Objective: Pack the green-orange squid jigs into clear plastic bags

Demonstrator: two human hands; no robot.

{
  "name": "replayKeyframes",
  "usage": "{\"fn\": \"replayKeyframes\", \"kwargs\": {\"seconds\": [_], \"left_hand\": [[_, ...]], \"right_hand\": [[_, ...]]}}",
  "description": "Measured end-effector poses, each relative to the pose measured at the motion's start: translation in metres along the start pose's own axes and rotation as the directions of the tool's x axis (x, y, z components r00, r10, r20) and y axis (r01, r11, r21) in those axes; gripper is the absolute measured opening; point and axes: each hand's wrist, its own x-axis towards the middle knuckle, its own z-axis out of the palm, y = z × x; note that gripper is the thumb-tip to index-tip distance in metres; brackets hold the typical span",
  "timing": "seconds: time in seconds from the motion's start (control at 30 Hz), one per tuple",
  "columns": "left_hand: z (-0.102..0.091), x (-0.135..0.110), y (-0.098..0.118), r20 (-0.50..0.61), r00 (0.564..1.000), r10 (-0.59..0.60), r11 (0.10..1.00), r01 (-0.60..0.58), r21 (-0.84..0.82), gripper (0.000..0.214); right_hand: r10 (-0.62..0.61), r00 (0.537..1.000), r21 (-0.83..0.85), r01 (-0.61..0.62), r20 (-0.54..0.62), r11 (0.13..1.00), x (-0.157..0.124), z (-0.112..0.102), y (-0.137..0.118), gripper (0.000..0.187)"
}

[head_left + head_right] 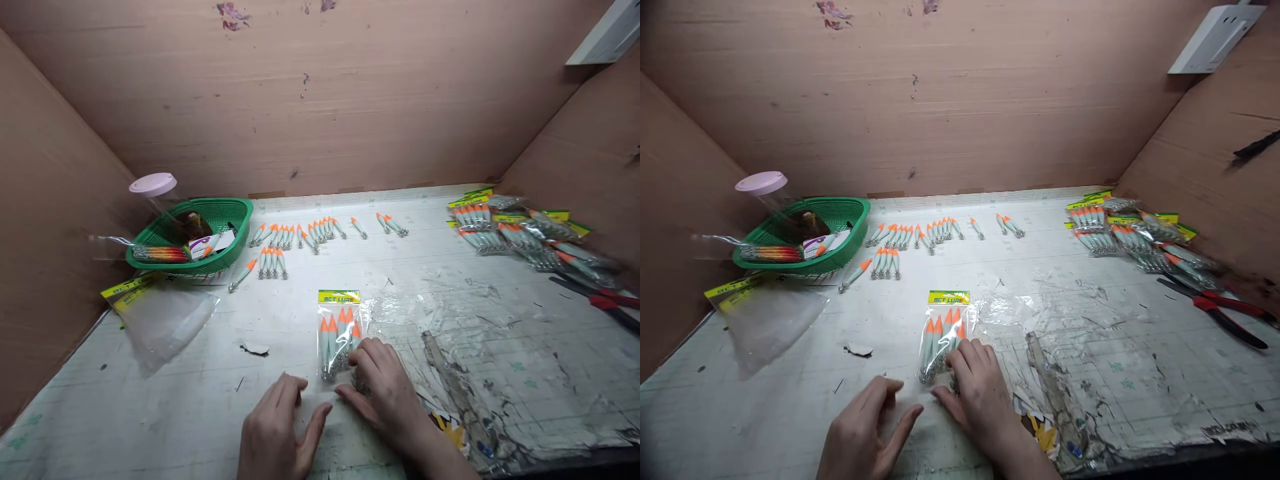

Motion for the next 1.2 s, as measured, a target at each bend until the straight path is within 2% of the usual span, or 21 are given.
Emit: {"fn": "replayKeyframes", "kwargs": {"seconds": [0.07,0.17,0.27,0.43,0.53,0.6,0.73,0.8,0.83,1.03,1.2], "left_hand": [[-0.003,0.018,-0.005,0.019,0.988,0.151,0.988,-0.152,0.024,0.035],[0.001,0.046,-0.013,0.189,0.920,0.342,0.939,-0.342,-0.035,0.056],[0.007,0.060,-0.021,0.293,0.873,0.389,0.921,-0.360,-0.150,0.059],[0.009,0.060,-0.022,0.309,0.877,0.367,0.929,-0.328,-0.172,0.055],[0.010,0.061,-0.014,0.253,0.890,0.380,0.925,-0.368,-0.096,0.053],[0.013,0.064,-0.008,0.184,0.882,0.433,0.901,-0.428,-0.070,0.047],[0.025,0.071,0.001,0.004,0.801,0.599,0.799,-0.598,-0.071,0.022],[0.030,0.074,0.002,-0.077,0.768,0.636,0.767,-0.640,-0.038,0.020],[0.032,0.074,0.002,-0.105,0.765,0.636,0.767,-0.641,-0.022,0.020],[0.037,0.069,0.009,-0.176,0.830,0.529,0.837,-0.545,-0.053,0.015],[0.037,0.067,0.012,-0.199,0.833,0.516,0.841,-0.537,-0.069,0.015]], "right_hand": [[0.033,0.998,0.046,-0.036,0.059,0.998,-0.005,-0.006,0.002,0.019],[0.069,0.993,0.077,-0.077,0.097,0.994,-0.013,-0.010,0.007,0.019],[0.090,0.994,0.094,-0.096,0.065,0.991,-0.017,-0.006,0.012,0.015],[0.101,0.995,0.092,-0.102,0.019,0.991,-0.018,-0.002,0.015,0.008],[0.100,0.995,0.079,-0.099,-0.004,0.992,-0.017,-0.002,0.014,0.006],[0.090,0.996,0.070,-0.088,-0.028,0.994,-0.018,-0.003,0.014,0.006],[0.051,0.992,0.029,-0.048,-0.115,0.998,-0.019,-0.004,0.009,0.011],[0.042,0.987,-0.004,-0.043,-0.156,0.999,-0.021,-0.003,0.005,0.015],[0.035,0.985,-0.017,-0.039,-0.170,0.999,-0.021,-0.003,0.003,0.016],[-0.011,0.980,-0.067,-0.003,-0.200,0.998,-0.021,0.004,-0.007,0.024],[0.103,0.954,-0.038,-0.118,-0.282,0.992,-0.022,0.003,-0.006,0.017]]}}
